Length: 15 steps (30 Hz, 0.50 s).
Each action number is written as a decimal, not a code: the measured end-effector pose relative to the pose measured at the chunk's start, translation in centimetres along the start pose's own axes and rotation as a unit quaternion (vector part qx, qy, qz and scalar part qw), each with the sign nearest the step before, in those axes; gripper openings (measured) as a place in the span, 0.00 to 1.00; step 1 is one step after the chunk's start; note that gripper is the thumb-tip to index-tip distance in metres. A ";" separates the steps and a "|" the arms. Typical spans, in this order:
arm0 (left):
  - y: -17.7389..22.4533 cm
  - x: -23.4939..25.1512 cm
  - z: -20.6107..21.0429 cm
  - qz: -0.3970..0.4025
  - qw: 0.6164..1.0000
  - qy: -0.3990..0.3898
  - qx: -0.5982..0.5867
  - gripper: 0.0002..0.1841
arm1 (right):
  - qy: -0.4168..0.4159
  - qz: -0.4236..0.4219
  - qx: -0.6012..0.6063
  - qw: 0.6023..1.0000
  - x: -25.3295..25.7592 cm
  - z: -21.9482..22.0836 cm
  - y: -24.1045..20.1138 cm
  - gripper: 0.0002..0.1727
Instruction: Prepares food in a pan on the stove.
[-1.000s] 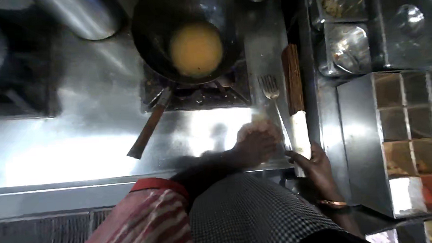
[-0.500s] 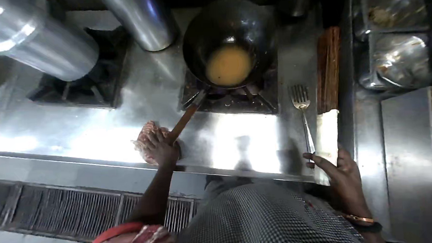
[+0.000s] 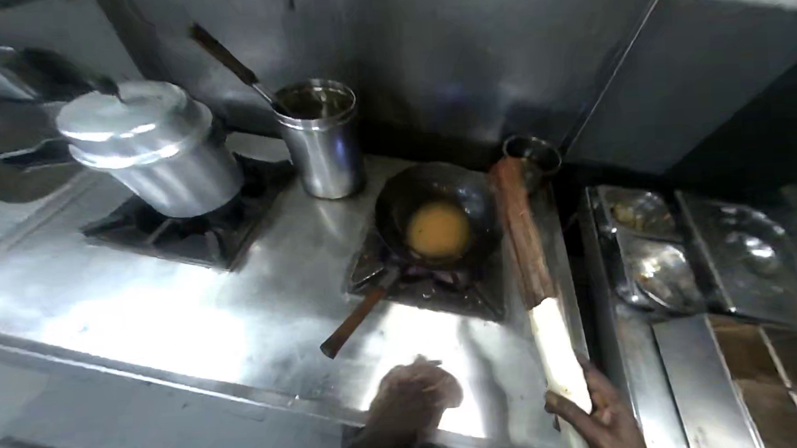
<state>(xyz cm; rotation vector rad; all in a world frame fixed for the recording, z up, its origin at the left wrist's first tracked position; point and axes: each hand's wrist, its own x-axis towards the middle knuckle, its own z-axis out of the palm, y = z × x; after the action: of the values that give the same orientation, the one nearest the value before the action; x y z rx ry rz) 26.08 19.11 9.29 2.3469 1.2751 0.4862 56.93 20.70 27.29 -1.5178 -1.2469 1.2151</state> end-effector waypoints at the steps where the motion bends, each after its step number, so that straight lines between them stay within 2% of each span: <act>1: -2.2 -1.9 -2.0 -0.041 0.999 0.023 0.008 0.22 | -0.010 -0.007 0.004 1.000 0.1 0.4 -0.3 0.47; 3: -7.3 -5.2 -6.7 -0.154 0.984 0.070 0.057 0.23 | -0.029 -0.003 0.033 0.999 -0.2 1.4 -0.5 0.47; 6: -16.3 -10.2 -13.2 -0.281 0.931 0.163 0.163 0.25 | -0.059 0.010 0.104 0.993 -0.4 3.3 -0.1 0.45; 8: -21.6 -13.0 -16.0 -0.393 0.885 0.194 0.155 0.25 | -0.064 0.015 0.130 0.989 0.2 4.4 -0.4 0.43; 10: -24.2 -14.0 -18.4 -0.497 0.837 0.209 0.096 0.24 | -0.052 0.038 0.122 0.991 1.2 5.4 -1.6 0.40; 12: -25.4 -13.2 -19.5 -0.549 0.808 0.203 0.067 0.27 | -0.039 0.047 0.048 0.997 2.9 5.8 -3.7 0.37; 14: -26.1 -11.9 -18.8 -0.549 0.812 0.184 0.074 0.34 | -0.026 0.032 -0.110 0.993 5.3 5.8 -6.6 0.38; 15: -26.2 -11.6 -17.9 -0.534 0.822 0.175 0.092 0.37 | -0.009 0.016 -0.226 0.974 6.3 5.9 -8.3 0.38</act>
<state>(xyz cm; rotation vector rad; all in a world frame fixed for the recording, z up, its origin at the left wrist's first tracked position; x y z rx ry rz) -7.06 25.63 9.76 1.2901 2.5919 0.4014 49.77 28.51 32.87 -1.8570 -1.5943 1.0069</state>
